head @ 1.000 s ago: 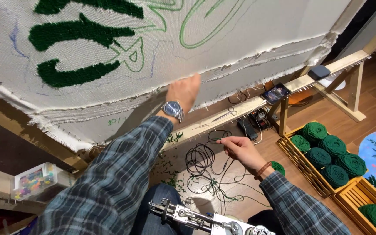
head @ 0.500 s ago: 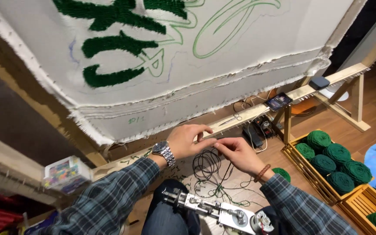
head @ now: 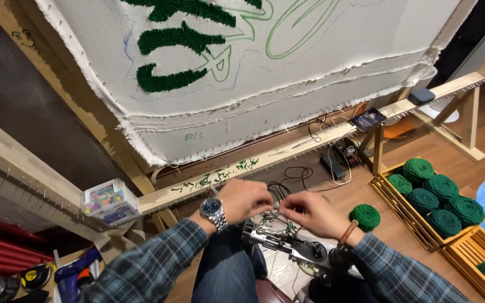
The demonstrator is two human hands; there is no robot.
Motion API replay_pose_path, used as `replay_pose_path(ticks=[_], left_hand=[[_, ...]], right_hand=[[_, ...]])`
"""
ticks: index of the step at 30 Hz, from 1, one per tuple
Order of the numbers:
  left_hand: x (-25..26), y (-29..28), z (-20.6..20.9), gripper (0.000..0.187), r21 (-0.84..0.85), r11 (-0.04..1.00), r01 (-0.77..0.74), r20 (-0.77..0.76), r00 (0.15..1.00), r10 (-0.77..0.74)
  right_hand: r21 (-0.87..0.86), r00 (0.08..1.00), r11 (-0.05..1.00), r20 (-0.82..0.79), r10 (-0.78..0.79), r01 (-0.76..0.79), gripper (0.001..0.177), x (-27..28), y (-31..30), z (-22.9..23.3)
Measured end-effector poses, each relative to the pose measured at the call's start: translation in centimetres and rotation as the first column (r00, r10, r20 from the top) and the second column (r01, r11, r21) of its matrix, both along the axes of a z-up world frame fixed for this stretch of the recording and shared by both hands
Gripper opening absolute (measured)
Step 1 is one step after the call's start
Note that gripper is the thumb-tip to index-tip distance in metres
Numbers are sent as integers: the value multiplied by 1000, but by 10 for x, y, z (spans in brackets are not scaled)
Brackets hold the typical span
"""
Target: Tufting a rug design with green yarn using a tufting gun and adjusting the yarn manually.
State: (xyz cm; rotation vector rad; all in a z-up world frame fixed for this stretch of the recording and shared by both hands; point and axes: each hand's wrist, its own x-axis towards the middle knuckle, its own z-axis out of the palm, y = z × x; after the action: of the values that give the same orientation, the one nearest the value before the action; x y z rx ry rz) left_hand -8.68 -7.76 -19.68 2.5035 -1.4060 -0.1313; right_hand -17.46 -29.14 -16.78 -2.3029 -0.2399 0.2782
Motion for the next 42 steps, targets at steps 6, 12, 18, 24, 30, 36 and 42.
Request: replay_pose_path(ticks=[6,12,18,24,30,36,42], left_hand=[[-22,18,7,17,-16,997,-73,43,996,73],[-29,20,-2,18,33,997,-70,57,996,68],[-33,21,-12,20,50,997,-59,117,992,53],[-39,22,-10,22,33,997,-62,79,995,59],[-35,21,-25,19,20,994,-105,113,988,102],[-36,34,-17,20,-81,986,-144,118,981,153],[-51,58,-13,39,-287,908,-304,-149,951,272]], right_hand=[[-151,997,988,-74,-20,8,21,-20,2,-10],[-210,997,978,-68,-22,8,24,-23,7,-5],[-234,999,972,-39,2,-11,23,-15,5,-20],[-188,1000,982,0,0,0,28,-19,19,-8],[-114,1000,994,31,-1,4,42,-14,22,-16],[-62,987,998,157,-16,26,30,-19,41,-10],[-52,967,995,246,-74,89,21,-11,47,-42]])
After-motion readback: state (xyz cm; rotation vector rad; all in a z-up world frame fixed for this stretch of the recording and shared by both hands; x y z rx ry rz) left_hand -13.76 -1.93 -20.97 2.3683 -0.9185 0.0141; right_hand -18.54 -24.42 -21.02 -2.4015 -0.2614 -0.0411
